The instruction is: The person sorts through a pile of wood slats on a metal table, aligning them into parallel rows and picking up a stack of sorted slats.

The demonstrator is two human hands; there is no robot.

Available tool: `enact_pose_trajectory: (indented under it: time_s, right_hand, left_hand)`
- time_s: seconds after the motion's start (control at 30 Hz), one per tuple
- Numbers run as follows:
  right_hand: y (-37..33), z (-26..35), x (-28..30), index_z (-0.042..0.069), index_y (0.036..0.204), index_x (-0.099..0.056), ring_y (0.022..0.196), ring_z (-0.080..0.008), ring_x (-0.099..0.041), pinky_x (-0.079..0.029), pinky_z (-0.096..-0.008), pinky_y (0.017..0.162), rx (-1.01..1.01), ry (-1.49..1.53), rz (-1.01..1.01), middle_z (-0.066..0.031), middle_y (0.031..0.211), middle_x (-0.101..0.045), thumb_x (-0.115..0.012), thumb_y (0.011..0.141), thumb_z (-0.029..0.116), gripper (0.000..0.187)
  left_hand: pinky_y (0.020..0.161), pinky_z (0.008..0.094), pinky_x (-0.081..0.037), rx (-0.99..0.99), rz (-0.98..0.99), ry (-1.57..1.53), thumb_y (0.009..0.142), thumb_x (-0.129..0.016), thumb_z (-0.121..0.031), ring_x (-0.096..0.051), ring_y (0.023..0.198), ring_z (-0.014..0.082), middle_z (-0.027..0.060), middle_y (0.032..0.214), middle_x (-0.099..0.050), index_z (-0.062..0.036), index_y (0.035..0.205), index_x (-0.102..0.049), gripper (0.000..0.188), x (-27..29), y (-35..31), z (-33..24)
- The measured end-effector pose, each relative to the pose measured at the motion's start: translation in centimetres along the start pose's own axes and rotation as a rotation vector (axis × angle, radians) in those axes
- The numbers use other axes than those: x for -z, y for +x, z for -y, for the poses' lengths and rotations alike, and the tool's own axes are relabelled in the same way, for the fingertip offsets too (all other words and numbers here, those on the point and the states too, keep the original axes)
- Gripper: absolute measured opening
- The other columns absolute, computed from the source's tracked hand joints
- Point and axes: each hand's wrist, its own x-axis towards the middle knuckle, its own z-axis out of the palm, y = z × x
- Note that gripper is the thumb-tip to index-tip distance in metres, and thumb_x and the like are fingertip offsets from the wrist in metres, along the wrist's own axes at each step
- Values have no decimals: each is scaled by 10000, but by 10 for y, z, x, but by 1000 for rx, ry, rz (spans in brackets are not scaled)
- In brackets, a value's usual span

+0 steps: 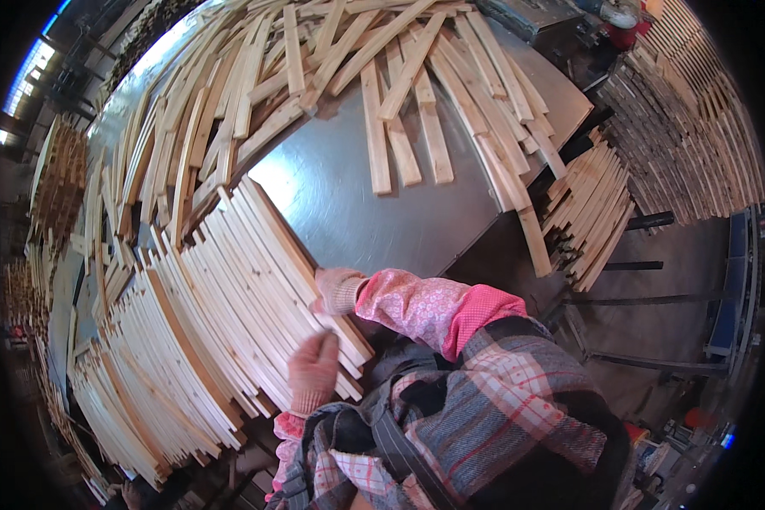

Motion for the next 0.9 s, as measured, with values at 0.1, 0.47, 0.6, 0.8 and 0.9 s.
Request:
enact_pose_trajectory:
  time_s: [0.1, 0.47, 0.6, 0.8, 0.9]
  right_hand:
    - [-1, -26, 51, 11, 1221, -597, 1107, -406, -628, -500, -471, 947, 51, -43, 5, -254, 1146, -660, -651, 847, 426, 562]
    - [74, -160, 281, 18, 1367, -392, 1211, -374, -589, -480, -464, 1025, -868, 592, -903, -219, 1380, -538, -826, 722, 387, 861]
    - [91, -194, 271, 30, 1301, -517, 1159, -330, -629, -530, -424, 942, -738, 738, -914, -210, 1286, -616, -778, 747, 239, 647]
    - [-8, -213, 187, 15, 1146, -639, 1047, -344, -664, -513, -409, 896, -453, 773, -944, -215, 1098, -693, -716, 733, 163, 446]
    - [-44, -184, 170, 10, 1138, -631, 1014, -325, -668, -511, -390, 894, -563, 701, -780, -200, 1062, -695, -709, 737, 156, 434]
  left_hand:
    - [1009, 426, -448, -508, -395, 182, 873, -709, -284, -577, 1158, 359, 194, 1243, -615, -14, 1286, -595, 506, -14, 65, 0]
    - [1106, 488, -339, -486, -273, 748, 748, -711, -241, -451, 1274, 347, 105, 1300, -553, -64, 1230, -609, 524, -50, 120, 20]
    - [1055, 480, -404, -350, -355, 453, 793, -700, -209, -513, 1225, 368, 153, 1276, -586, -66, 1246, -604, 485, -45, 134, 0]
    - [1043, 478, -422, -651, -432, 378, 805, -723, -213, -525, 1217, 405, 223, 1310, -561, -40, 1295, -564, 543, -35, 266, -90]
    - [1043, 471, -425, -532, -550, 400, 779, -739, -239, -517, 1225, 417, 239, 1299, -565, 1, 1324, -517, 635, -24, 374, -132]
